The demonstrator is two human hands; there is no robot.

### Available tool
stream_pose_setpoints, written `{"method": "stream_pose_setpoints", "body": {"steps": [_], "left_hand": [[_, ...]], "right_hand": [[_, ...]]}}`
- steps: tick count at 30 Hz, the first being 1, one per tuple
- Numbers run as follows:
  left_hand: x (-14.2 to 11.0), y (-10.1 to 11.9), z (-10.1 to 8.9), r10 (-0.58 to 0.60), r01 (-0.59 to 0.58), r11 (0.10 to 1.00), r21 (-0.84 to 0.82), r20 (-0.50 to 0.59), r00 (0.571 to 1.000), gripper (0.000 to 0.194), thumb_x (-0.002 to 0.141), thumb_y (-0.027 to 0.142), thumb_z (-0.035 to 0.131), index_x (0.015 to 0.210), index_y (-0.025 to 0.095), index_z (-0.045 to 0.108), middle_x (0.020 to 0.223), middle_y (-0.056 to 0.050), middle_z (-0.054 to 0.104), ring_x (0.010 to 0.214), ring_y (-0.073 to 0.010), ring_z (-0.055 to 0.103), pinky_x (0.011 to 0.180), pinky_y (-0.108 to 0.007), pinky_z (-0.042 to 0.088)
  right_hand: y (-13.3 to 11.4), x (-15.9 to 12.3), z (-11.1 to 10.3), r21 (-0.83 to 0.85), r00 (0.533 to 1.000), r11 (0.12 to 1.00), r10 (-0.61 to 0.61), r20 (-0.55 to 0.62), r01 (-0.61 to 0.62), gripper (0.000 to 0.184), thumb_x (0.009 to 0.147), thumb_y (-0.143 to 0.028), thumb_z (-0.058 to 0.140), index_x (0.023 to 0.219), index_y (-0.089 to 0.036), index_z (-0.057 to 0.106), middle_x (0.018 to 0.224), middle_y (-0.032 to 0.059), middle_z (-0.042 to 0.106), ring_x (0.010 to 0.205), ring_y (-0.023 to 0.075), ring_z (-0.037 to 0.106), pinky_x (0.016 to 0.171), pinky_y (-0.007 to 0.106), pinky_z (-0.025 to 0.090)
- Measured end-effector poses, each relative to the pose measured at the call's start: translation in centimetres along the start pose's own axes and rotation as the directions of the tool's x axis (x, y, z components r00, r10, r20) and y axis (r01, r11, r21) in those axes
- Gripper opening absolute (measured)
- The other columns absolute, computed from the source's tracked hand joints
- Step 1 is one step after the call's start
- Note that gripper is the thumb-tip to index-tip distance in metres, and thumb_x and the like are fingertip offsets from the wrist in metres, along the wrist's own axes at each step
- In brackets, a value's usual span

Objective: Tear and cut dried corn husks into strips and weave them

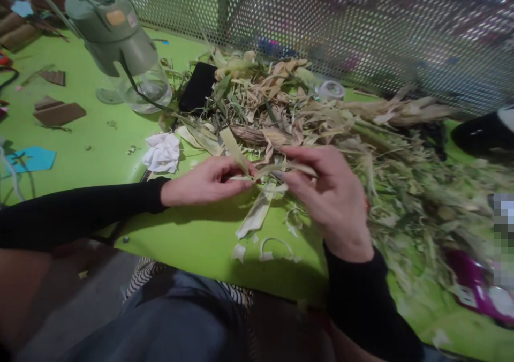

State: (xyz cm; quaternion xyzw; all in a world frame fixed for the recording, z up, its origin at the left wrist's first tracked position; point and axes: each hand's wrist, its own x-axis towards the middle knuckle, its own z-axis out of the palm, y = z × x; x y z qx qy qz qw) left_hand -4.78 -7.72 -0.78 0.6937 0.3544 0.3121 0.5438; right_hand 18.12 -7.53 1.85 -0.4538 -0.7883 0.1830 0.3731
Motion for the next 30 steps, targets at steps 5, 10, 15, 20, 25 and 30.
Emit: {"method": "stream_pose_setpoints", "body": {"steps": [5,10,15,20,25,30], "left_hand": [[-0.2,-0.3,1.4,0.07,-0.07,0.997,-0.022,0.016,0.997,0.031,0.089,0.036,0.061,0.109,0.013,0.067,0.065,0.006,0.039,0.059,-0.0081,0.032,0.056,-0.023,0.029],[-0.5,-0.1,1.6,0.065,-0.067,0.997,-0.026,-0.059,0.996,0.022,0.09,0.03,0.055,0.1,0.014,0.067,0.069,0.004,0.047,0.061,-0.0081,0.038,0.059,-0.022,0.033],[-0.6,-0.3,1.9,0.022,-0.021,0.999,0.04,-0.02,1.0,0.015,0.085,0.024,0.052,0.09,0.015,0.063,0.072,0.003,0.052,0.063,-0.0086,0.043,0.061,-0.023,0.036],[-0.5,0.0,2.5,0.003,-0.01,0.995,0.102,0.064,0.998,0.014,0.087,0.03,0.052,0.081,0.017,0.055,0.069,0.004,0.048,0.063,-0.0093,0.043,0.059,-0.023,0.034],[-0.8,0.7,2.8,0.075,-0.076,0.991,0.115,0.012,0.997,0.032,0.092,0.041,0.051,0.07,0.02,0.043,0.062,0.006,0.034,0.057,-0.0077,0.033,0.054,-0.024,0.027],[-1.3,0.8,3.0,0.217,-0.21,0.954,0.216,-0.009,0.976,0.033,0.093,0.034,0.048,0.066,0.021,0.034,0.058,0.007,0.033,0.054,-0.0069,0.03,0.054,-0.024,0.025]], "right_hand": [[-1.7,-0.5,1.4,0.017,0.985,0.99,-0.142,0.102,0.142,0.016,0.098,-0.031,0.062,0.09,-0.028,0.076,0.084,0.0017,0.075,0.076,0.02,0.068,0.071,0.036,0.053],[-1.9,-0.9,1.5,0.007,1.0,1.0,0.014,0.004,-0.014,0.021,0.1,-0.036,0.06,0.087,-0.031,0.076,0.079,0.0017,0.074,0.072,0.0218,0.069,0.067,0.038,0.052],[-2.0,-0.5,1.5,0.029,0.998,0.999,0.02,0.065,-0.022,0.021,0.098,-0.041,0.062,0.092,-0.026,0.074,0.08,0.0023,0.073,0.072,0.0193,0.067,0.066,0.035,0.052],[-1.8,-0.2,2.4,-0.005,0.99,0.993,-0.114,0.084,0.115,0.02,0.091,-0.042,0.07,0.081,-0.025,0.07,0.078,0.0023,0.068,0.071,0.0188,0.063,0.064,0.034,0.049],[-2.2,-0.7,2.7,-0.019,0.998,0.998,-0.063,-0.007,0.063,0.027,0.094,-0.032,0.067,0.07,-0.023,0.059,0.064,-0.002,0.056,0.06,0.0141,0.052,0.06,0.031,0.043],[-2.8,-1.0,2.7,-0.072,0.995,0.997,0.023,-0.094,-0.03,0.028,0.095,-0.031,0.064,0.068,-0.023,0.059,0.064,-0.0016,0.057,0.06,0.0141,0.051,0.059,0.031,0.04]]}}
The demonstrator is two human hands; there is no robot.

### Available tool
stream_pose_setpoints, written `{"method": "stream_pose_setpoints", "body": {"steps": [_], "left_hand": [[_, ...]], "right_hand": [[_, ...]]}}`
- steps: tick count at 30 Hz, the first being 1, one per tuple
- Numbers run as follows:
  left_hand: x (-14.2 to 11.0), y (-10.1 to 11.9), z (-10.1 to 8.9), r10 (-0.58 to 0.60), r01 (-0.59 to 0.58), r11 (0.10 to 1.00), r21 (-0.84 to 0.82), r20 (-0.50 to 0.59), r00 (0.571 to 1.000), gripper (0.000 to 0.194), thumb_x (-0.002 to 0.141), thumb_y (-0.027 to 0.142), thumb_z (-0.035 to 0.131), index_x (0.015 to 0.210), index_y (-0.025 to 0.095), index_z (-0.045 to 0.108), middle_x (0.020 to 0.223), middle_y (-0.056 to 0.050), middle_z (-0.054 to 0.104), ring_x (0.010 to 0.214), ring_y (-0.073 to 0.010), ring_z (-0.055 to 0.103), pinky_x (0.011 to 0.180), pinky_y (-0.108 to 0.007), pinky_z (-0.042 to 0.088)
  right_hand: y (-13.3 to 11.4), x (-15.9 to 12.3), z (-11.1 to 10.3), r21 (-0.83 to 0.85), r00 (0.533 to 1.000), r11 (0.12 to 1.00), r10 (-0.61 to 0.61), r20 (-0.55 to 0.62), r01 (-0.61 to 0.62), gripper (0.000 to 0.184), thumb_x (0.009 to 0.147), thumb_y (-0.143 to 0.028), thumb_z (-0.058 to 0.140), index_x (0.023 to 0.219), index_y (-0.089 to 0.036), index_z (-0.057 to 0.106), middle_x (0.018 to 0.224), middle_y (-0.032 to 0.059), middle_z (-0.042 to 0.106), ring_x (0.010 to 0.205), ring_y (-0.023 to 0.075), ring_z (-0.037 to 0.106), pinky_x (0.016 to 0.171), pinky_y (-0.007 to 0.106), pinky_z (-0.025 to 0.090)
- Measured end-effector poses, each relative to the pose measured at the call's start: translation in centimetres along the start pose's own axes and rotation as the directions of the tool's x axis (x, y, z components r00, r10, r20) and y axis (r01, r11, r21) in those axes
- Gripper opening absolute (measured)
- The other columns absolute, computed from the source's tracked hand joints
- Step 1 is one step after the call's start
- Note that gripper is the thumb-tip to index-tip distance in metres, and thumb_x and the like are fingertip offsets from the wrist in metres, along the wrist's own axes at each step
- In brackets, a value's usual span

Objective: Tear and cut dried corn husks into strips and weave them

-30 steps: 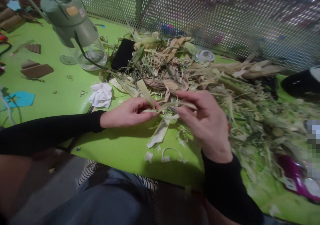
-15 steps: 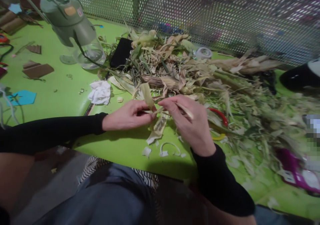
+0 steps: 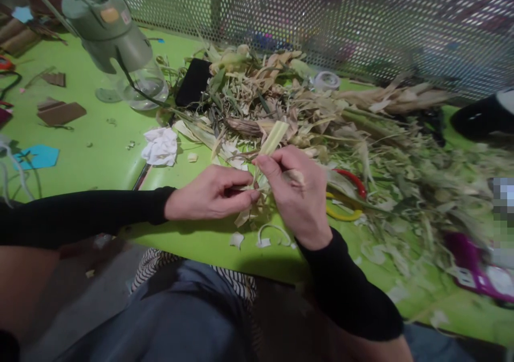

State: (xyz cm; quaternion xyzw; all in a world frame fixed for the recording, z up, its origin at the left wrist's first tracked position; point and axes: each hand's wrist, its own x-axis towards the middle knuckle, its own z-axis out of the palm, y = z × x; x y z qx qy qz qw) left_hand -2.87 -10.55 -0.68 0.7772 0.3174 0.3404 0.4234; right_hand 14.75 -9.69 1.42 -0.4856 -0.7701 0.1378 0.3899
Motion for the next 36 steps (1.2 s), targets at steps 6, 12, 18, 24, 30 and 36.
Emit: {"method": "stream_pose_setpoints", "body": {"steps": [6,12,18,24,30,36], "left_hand": [[-0.3,0.1,0.1,-0.009,0.009,1.0,-0.015,0.009,1.0,0.034,0.095,0.034,0.047,0.067,0.021,0.033,0.059,0.007,0.034,0.055,-0.0078,0.032,0.056,-0.025,0.027],[0.0,0.1,-0.8,-0.184,0.177,0.96,-0.216,-0.013,0.983,0.018,0.098,0.021,0.039,0.082,0.019,0.048,0.078,0.001,0.052,0.072,-0.0108,0.047,0.069,-0.026,0.04],[0.3,-0.2,-1.3,-0.287,0.251,0.847,-0.469,-0.005,0.958,0.006,0.102,0.025,0.043,0.098,0.021,0.04,0.079,0.002,0.059,0.066,-0.0094,0.045,0.064,-0.025,0.039],[0.4,-0.1,-1.7,-0.356,0.297,0.832,-0.469,-0.039,0.934,0.01,0.099,0.026,0.051,0.095,0.019,0.045,0.075,0.004,0.053,0.068,-0.009,0.046,0.065,-0.025,0.038],[0.5,-0.2,-1.8,-0.34,0.284,0.847,-0.449,-0.048,0.939,0.008,0.097,0.021,0.052,0.089,0.018,0.049,0.075,0.004,0.051,0.067,-0.0087,0.043,0.064,-0.025,0.036],[0.5,-0.9,-1.9,-0.324,0.306,0.896,-0.322,-0.001,0.946,0.022,0.097,0.035,0.054,0.084,0.017,0.052,0.074,0.003,0.053,0.067,-0.0095,0.043,0.064,-0.026,0.035]], "right_hand": [[0.6,0.2,0.6,0.144,0.984,0.973,0.172,0.052,-0.178,0.029,0.093,-0.041,0.066,0.07,-0.022,0.063,0.066,-0.001,0.06,0.063,0.0146,0.053,0.061,0.03,0.042],[1.1,0.4,0.3,0.357,0.922,0.857,0.294,0.251,-0.37,0.044,0.092,-0.067,0.057,0.088,-0.023,0.063,0.069,-0.001,0.059,0.057,0.0131,0.052,0.05,0.028,0.039],[1.1,0.2,0.5,0.284,0.94,0.936,0.112,0.321,-0.208,0.03,0.09,-0.049,0.07,0.084,-0.023,0.058,0.071,0.0004,0.066,0.062,0.0155,0.058,0.057,0.029,0.044],[1.2,0.2,0.2,0.154,0.972,0.984,0.053,0.228,-0.09,0.015,0.094,-0.035,0.063,0.088,-0.022,0.063,0.071,-0.0009,0.061,0.061,0.0133,0.053,0.054,0.027,0.039],[0.7,0.2,0.5,0.174,0.974,0.977,0.082,0.212,-0.12,0.013,0.089,-0.035,0.069,0.094,-0.023,0.068,0.067,-0.002,0.061,0.059,0.0147,0.057,0.052,0.027,0.045],[1.0,0.0,1.0,0.265,0.979,0.952,0.11,0.173,-0.154,0.011,0.087,-0.033,0.072,0.092,-0.024,0.068,0.088,0.0023,0.075,0.078,0.0199,0.07,0.07,0.033,0.056]]}}
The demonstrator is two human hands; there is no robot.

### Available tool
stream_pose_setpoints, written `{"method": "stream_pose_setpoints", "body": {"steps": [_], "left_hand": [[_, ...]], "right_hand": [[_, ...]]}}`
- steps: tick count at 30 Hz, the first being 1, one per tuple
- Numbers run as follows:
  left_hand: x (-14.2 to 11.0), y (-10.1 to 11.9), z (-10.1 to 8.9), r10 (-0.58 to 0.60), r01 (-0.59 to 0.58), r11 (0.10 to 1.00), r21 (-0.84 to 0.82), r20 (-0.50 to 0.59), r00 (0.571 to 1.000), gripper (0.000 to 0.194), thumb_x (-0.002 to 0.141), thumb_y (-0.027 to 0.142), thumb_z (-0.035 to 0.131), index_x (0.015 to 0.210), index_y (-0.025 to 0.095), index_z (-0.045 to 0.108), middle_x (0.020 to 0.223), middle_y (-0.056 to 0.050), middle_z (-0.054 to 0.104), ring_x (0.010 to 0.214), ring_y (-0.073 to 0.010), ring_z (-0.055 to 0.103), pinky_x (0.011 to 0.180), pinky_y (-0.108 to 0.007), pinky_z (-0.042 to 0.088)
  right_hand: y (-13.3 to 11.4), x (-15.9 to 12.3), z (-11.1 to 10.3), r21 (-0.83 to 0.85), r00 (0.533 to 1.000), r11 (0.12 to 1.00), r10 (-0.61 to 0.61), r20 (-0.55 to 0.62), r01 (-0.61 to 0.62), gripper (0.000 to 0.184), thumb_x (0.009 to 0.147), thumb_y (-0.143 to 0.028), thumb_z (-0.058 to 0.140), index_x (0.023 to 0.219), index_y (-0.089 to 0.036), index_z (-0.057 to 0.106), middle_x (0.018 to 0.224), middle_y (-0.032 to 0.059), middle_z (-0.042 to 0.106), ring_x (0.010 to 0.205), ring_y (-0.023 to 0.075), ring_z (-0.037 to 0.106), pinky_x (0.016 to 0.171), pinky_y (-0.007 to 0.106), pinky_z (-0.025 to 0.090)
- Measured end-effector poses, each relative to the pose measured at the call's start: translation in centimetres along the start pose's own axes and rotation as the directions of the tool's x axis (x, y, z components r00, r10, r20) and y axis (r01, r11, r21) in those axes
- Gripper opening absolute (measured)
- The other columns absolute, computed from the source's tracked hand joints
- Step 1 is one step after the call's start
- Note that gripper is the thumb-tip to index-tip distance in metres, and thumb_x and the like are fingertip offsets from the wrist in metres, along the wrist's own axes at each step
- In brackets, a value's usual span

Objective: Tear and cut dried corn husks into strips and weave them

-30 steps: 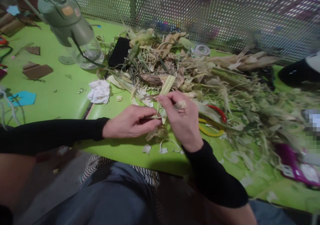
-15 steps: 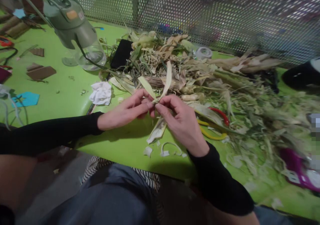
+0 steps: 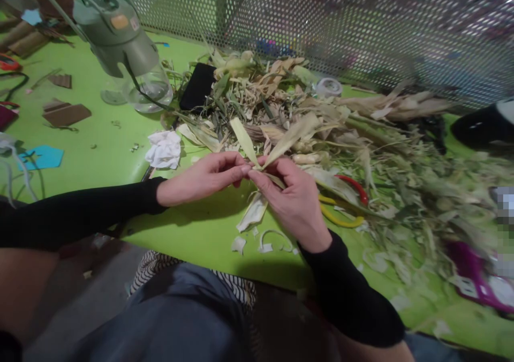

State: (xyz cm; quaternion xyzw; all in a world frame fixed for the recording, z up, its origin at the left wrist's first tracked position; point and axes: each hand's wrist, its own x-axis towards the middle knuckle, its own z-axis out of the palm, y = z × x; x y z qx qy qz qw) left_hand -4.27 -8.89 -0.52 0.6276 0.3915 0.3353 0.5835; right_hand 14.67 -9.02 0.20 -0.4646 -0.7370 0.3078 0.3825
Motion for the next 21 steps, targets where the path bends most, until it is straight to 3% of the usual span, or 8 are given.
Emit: {"method": "stream_pose_setpoints", "body": {"steps": [4,9,15,18,21], "left_hand": [[0.0,-0.1,-0.1,0.095,-0.095,0.993,0.073,-0.002,0.995,0.023,0.098,0.034,0.051,0.082,0.017,0.051,0.075,0.003,0.047,0.07,-0.0103,0.04,0.066,-0.027,0.033],[-0.2,1.0,-0.3,0.138,-0.143,0.979,0.144,0.045,0.989,0.029,0.098,0.036,0.052,0.076,0.019,0.044,0.072,0.004,0.04,0.068,-0.0102,0.036,0.065,-0.027,0.03],[-0.4,1.3,-0.8,0.138,-0.155,0.965,0.21,0.092,0.986,0.027,0.097,0.034,0.051,0.076,0.019,0.044,0.07,0.005,0.041,0.067,-0.0101,0.037,0.065,-0.026,0.031],[-0.2,0.6,-0.7,0.109,-0.124,0.975,0.183,0.092,0.99,0.023,0.097,0.032,0.05,0.079,0.019,0.047,0.072,0.004,0.045,0.069,-0.0103,0.041,0.067,-0.026,0.035],[0.0,0.1,-0.5,0.074,-0.087,0.983,0.161,0.084,0.994,0.018,0.096,0.034,0.053,0.089,0.018,0.051,0.079,0.002,0.053,0.073,-0.011,0.047,0.068,-0.026,0.039]], "right_hand": [[-0.1,-0.2,0.0,0.048,0.997,0.998,0.038,0.067,-0.041,0.017,0.086,-0.039,0.073,0.092,-0.023,0.068,0.083,0.0014,0.072,0.067,0.0171,0.065,0.06,0.03,0.053],[-0.3,-0.8,-0.2,-0.03,0.996,0.998,0.061,-0.067,-0.064,0.018,0.089,-0.041,0.071,0.09,-0.023,0.069,0.07,-0.0015,0.064,0.055,0.0134,0.053,0.05,0.028,0.044],[-0.3,-0.5,-0.8,-0.033,0.995,0.999,-0.029,-0.093,0.026,0.016,0.092,-0.042,0.069,0.086,-0.027,0.067,0.079,0.0005,0.066,0.061,0.0156,0.06,0.053,0.031,0.047],[0.2,-0.2,-1.1,0.014,0.999,1.0,0.001,-0.049,0.0,0.02,0.092,-0.046,0.068,0.089,-0.026,0.067,0.083,0.0018,0.068,0.062,0.0156,0.062,0.05,0.03,0.047],[0.4,0.1,-1.2,0.105,0.999,0.993,0.05,0.021,-0.052,0.025,0.094,-0.05,0.063,0.096,-0.025,0.066,0.072,-0.0002,0.066,0.053,0.0132,0.056,0.046,0.027,0.044]]}}
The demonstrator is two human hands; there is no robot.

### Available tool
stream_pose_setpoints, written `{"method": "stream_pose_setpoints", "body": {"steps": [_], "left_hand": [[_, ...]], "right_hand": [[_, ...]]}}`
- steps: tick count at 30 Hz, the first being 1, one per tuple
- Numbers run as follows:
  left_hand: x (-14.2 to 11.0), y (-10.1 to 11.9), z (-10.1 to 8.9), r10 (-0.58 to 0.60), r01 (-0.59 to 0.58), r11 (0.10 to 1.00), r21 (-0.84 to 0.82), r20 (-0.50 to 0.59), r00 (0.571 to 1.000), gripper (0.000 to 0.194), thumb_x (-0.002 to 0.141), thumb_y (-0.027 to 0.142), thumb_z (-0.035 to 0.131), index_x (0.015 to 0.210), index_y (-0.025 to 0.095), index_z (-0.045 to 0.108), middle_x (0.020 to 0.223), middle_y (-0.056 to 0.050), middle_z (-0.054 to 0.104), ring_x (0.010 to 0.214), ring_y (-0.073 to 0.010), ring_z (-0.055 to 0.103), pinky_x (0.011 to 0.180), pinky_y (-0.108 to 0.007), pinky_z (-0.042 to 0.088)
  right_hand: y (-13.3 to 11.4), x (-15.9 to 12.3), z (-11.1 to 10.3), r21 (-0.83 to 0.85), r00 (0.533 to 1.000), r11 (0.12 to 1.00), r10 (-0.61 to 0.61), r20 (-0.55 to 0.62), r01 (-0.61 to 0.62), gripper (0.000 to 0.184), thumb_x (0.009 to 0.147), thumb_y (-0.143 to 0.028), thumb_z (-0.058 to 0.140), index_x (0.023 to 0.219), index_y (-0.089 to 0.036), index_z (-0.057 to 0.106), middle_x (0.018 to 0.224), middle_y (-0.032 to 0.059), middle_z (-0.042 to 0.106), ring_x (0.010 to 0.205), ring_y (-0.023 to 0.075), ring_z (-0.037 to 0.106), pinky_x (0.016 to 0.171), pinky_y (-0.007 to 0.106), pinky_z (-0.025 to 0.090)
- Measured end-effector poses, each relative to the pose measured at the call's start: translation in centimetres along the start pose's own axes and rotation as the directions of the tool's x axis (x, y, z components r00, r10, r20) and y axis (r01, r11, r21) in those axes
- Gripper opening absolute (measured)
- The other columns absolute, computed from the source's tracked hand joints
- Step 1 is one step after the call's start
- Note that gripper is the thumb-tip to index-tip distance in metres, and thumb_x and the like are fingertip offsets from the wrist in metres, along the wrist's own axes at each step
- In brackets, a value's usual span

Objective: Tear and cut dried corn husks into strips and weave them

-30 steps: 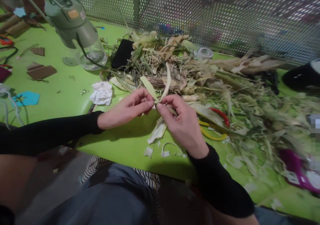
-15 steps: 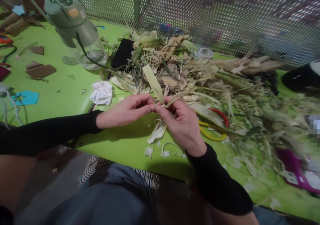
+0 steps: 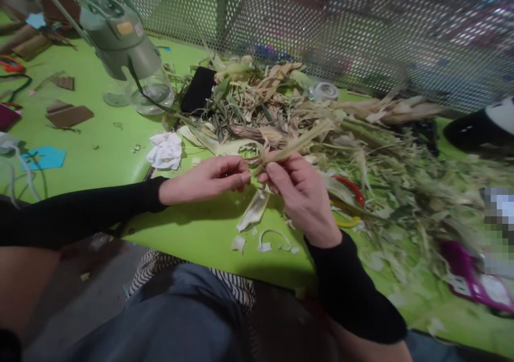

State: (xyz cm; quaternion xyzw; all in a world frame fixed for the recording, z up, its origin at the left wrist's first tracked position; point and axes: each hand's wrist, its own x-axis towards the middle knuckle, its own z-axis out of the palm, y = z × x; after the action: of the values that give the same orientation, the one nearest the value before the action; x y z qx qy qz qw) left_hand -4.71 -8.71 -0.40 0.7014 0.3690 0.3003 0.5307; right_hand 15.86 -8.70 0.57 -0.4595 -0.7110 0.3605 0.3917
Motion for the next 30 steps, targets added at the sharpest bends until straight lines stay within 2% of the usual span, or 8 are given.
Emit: {"method": "stream_pose_setpoints", "body": {"steps": [5,8,11,13,16,19,25,30], "left_hand": [[-0.3,0.1,0.7,-0.012,0.008,0.997,-0.081,-0.047,0.999,0.029,0.093,0.042,0.06,0.108,0.019,0.049,0.075,0.003,0.055,0.066,-0.0113,0.048,0.06,-0.026,0.037],[-0.3,-0.1,0.9,-0.003,-0.005,0.996,-0.084,-0.094,0.996,0.028,0.092,0.044,0.062,0.095,0.018,0.052,0.076,0.002,0.055,0.069,-0.0112,0.049,0.064,-0.027,0.039],[0.0,-0.4,0.8,0.004,-0.022,0.989,-0.144,-0.128,0.992,0.022,0.094,0.036,0.058,0.085,0.017,0.052,0.08,0.001,0.056,0.073,-0.0103,0.05,0.068,-0.026,0.041],[0.1,-0.4,0.6,-0.009,-0.018,0.977,-0.213,-0.126,0.992,0.019,0.095,0.031,0.056,0.085,0.016,0.053,0.079,0.001,0.056,0.073,-0.0094,0.05,0.069,-0.026,0.042],[0.2,-0.3,0.5,-0.063,0.035,0.958,-0.283,-0.088,0.994,0.022,0.091,0.034,0.065,0.087,0.015,0.055,0.078,0.002,0.057,0.07,-0.0088,0.052,0.067,-0.025,0.042],[0.2,-0.1,0.5,-0.122,0.095,0.947,-0.308,-0.071,0.99,0.025,0.087,0.035,0.07,0.086,0.015,0.055,0.077,0.002,0.06,0.067,-0.0083,0.055,0.064,-0.024,0.043],[0.1,0.2,0.5,-0.114,0.095,0.977,-0.191,-0.091,0.989,0.021,0.096,0.023,0.052,0.077,0.018,0.049,0.06,0.007,0.049,0.054,-0.0065,0.048,0.055,-0.022,0.036],[-0.1,0.2,0.3,-0.073,0.069,0.996,-0.058,-0.063,0.995,0.021,0.095,0.02,0.048,0.074,0.017,0.051,0.061,0.007,0.046,0.056,-0.0066,0.042,0.058,-0.023,0.034]], "right_hand": [[-0.7,0.1,0.8,-0.003,0.997,1.0,0.017,0.073,-0.017,0.019,0.091,-0.041,0.07,0.09,-0.024,0.061,0.066,-0.0028,0.062,0.053,0.012,0.056,0.046,0.024,0.043],[-0.9,0.0,1.1,-0.011,0.995,1.0,0.014,0.1,-0.013,0.022,0.088,-0.04,0.073,0.09,-0.023,0.058,0.063,-0.0044,0.061,0.052,0.0117,0.055,0.045,0.024,0.04],[-0.7,-0.1,1.1,-0.014,0.995,1.0,0.009,0.101,-0.007,0.023,0.088,-0.039,0.073,0.093,-0.023,0.057,0.065,-0.0044,0.062,0.053,0.0126,0.056,0.046,0.024,0.041],[-0.5,-0.1,1.0,-0.031,0.995,0.999,-0.004,0.104,0.008,0.025,0.086,-0.039,0.075,0.096,-0.024,0.057,0.07,-0.0029,0.066,0.057,0.0148,0.062,0.05,0.026,0.045],[-0.2,-0.3,1.1,-0.131,0.996,0.99,-0.038,0.079,0.048,0.029,0.083,-0.039,0.078,0.097,-0.024,0.058,0.076,-0.0002,0.071,0.066,0.0183,0.068,0.057,0.028,0.051],[0.0,-0.4,1.1,-0.216,0.996,0.974,-0.05,0.078,0.065,0.027,0.083,-0.037,0.076,0.097,-0.023,0.059,0.073,-0.0007,0.07,0.064,0.0179,0.068,0.058,0.029,0.051],[-0.2,0.0,0.8,-0.094,0.988,0.995,0.047,0.147,-0.034,0.042,0.089,-0.044,0.069,0.123,-0.02,0.059,0.068,-0.0029,0.064,0.055,0.013,0.056,0.05,0.026,0.042],[-0.1,0.0,0.7,-0.166,0.995,0.986,0.019,0.095,-0.003,0.031,0.089,-0.045,0.07,0.109,-0.021,0.068,0.062,-0.0034,0.057,0.052,0.0113,0.044,0.048,0.027,0.034]]}}
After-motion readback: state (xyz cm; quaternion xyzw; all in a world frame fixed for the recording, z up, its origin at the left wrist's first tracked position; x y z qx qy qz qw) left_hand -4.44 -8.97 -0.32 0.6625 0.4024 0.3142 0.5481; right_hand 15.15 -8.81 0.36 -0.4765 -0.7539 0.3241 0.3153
